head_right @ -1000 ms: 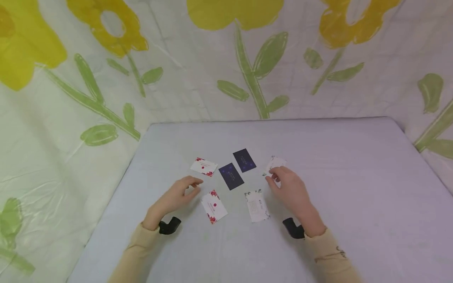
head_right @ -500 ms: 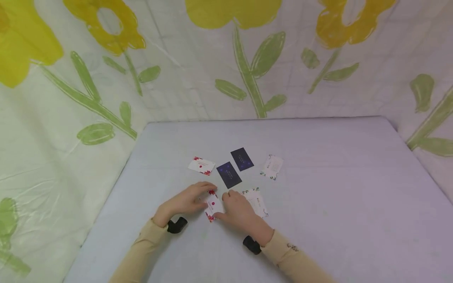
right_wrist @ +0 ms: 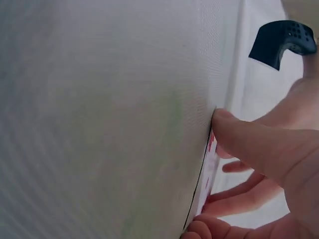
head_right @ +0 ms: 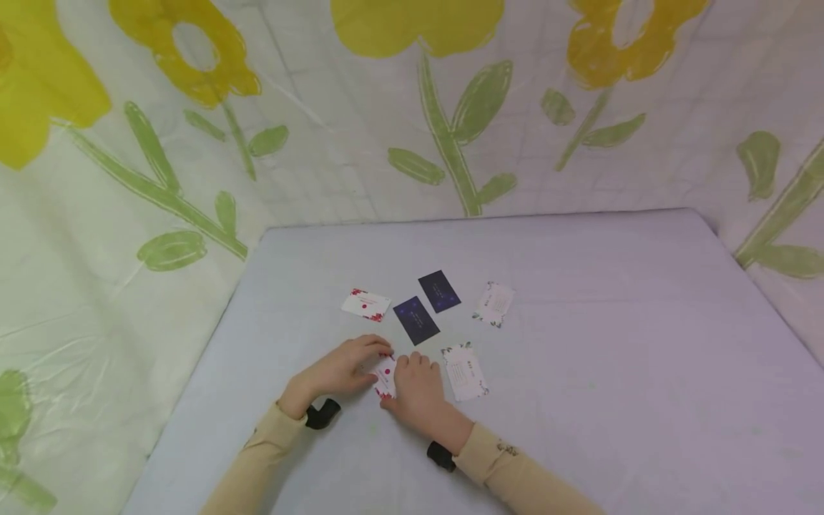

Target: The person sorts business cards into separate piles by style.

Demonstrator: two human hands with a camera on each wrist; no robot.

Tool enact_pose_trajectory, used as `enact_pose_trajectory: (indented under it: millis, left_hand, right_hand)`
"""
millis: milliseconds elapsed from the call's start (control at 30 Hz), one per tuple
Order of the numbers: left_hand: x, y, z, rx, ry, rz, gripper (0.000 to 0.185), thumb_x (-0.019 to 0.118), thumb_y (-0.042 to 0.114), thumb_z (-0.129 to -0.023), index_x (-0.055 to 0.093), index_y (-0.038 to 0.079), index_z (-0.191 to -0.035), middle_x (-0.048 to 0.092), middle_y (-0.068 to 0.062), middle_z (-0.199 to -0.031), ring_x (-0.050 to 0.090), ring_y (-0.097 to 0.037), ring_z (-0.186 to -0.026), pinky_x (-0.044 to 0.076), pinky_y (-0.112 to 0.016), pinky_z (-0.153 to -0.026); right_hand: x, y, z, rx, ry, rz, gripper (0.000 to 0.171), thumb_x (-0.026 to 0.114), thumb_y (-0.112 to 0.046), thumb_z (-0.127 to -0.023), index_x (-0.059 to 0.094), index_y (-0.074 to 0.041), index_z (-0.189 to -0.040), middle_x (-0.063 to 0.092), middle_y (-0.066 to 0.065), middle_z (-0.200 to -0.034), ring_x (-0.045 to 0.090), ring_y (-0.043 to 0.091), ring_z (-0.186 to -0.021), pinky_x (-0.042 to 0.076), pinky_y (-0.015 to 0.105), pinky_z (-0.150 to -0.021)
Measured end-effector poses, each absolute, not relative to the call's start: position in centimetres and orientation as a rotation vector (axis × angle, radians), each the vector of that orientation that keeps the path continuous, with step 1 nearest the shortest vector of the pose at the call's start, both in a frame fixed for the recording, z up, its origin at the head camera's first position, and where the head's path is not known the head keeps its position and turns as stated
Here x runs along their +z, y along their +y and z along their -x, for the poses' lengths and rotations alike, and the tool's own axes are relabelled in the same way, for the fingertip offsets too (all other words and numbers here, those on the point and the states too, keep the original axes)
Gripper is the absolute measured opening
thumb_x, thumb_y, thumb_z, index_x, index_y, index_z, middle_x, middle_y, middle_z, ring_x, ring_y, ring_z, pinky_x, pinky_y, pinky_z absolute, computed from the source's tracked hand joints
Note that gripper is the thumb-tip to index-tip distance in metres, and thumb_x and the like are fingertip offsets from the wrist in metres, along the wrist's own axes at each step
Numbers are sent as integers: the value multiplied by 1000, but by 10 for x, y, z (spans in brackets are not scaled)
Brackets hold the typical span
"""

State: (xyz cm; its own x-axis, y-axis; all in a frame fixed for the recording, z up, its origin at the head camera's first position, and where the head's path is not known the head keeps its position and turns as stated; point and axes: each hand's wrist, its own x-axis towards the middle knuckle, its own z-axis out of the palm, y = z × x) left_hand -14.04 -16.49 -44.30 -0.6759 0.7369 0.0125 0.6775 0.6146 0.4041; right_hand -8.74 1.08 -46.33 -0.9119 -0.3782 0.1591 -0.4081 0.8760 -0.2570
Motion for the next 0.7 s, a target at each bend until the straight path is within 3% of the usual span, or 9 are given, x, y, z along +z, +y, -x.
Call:
enact_pose_trajectory:
  millis: [267, 467, 700]
  left_hand:
    - [-441, -169, 137, 582, 2664, -1117, 40, 72, 6, -77, 60, 4, -115, 56, -6, -112, 51, -21, -106, 42, -37, -92]
    - [-440, -175, 133, 643, 2682, -1069, 36, 75, 8, -76, 62, 3, -109, 57, -6, -105, 50, -20, -98, 43, -36, -89]
    - [-443, -188, 133, 1020, 2686, -927, 19, 66, 0, -83, 65, 8, -100, 61, -2, -97, 55, -15, -89, 48, -34, -80]
  right_hand:
    - [-460, 17, 98, 590, -3091, -592, 57, 82, -42, -62, 50, -2, -87, 48, 9, -77, 49, 25, -73, 40, 47, -70]
    - [-456, 24, 104, 968, -3070, -634, 47, 86, -27, -61, 53, -7, -90, 46, 3, -81, 43, 19, -75, 37, 42, -71]
    - [-452, 29, 116, 1422, -2901, -659, 16, 68, -3, -80, 55, -5, -90, 51, 0, -76, 46, 13, -66, 41, 24, -58]
